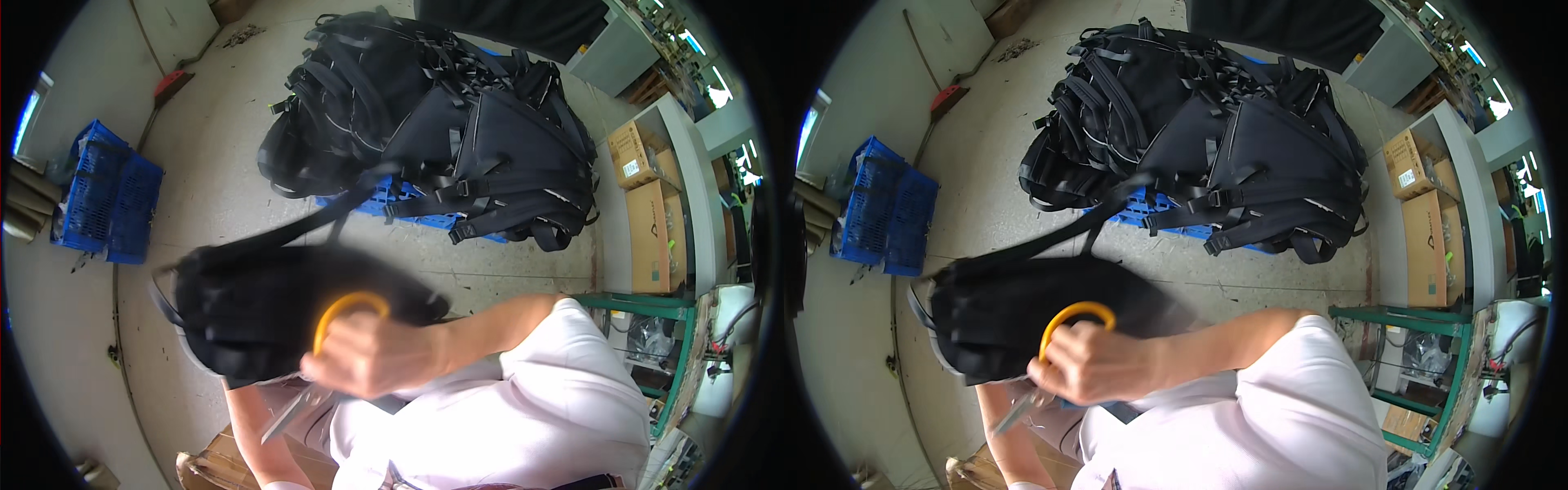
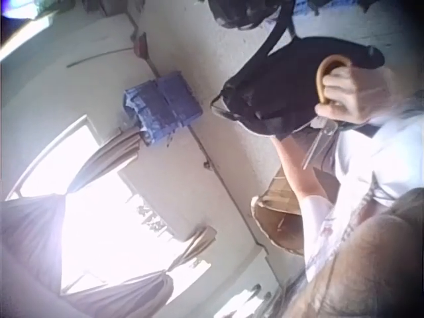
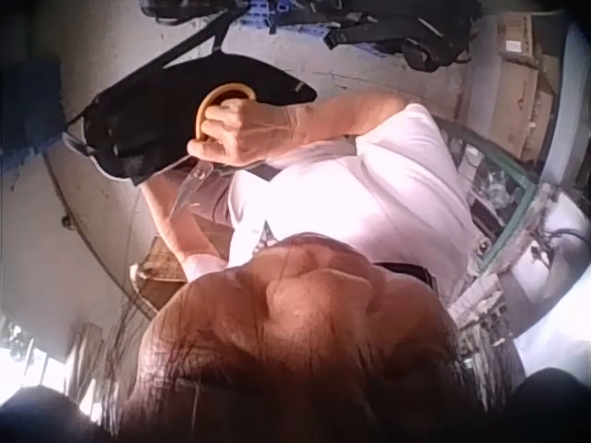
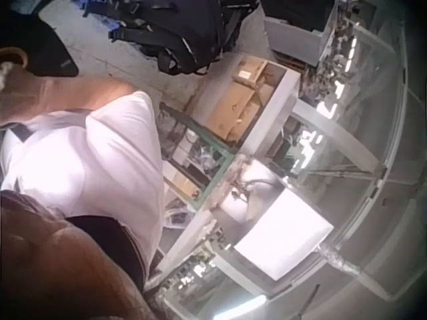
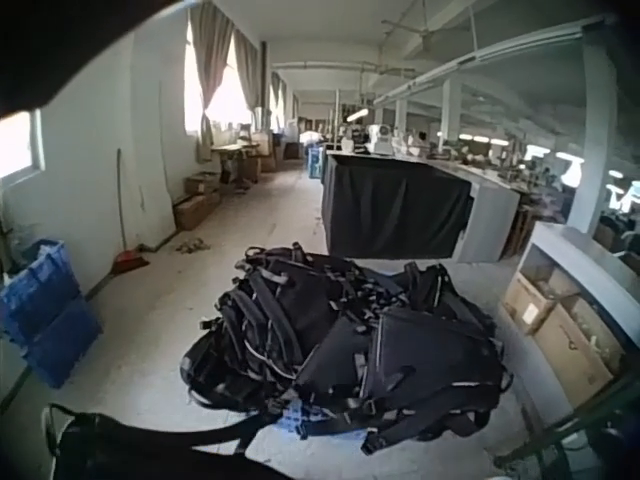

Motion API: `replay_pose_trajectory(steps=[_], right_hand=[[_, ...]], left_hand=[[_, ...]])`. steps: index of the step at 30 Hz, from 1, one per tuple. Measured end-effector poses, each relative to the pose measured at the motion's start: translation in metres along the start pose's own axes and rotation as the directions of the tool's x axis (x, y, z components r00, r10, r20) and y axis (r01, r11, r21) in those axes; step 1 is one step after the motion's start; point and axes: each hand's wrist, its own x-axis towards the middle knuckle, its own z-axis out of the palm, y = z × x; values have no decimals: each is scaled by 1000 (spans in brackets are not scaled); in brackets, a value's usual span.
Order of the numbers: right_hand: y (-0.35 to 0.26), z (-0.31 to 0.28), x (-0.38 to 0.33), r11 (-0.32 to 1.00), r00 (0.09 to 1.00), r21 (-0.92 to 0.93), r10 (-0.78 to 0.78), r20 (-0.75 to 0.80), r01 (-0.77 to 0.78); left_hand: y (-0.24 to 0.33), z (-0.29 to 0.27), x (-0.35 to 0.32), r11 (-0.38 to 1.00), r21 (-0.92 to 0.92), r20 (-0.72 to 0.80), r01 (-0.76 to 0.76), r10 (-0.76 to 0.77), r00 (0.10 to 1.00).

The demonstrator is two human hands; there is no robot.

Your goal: Trimming the excess material or edges from black bags using scissors.

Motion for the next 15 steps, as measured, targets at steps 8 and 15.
replay_pose_trajectory(steps=[8,15], right_hand=[[-52,58,3,957,987,240,-158,-39,163],[-64,64,6,885,910,366,-372,182,289]], left_hand=[[-152,171,45,582,804,-263,124,160,951],[-34,156,-31,319,855,-510,409,377,773]])
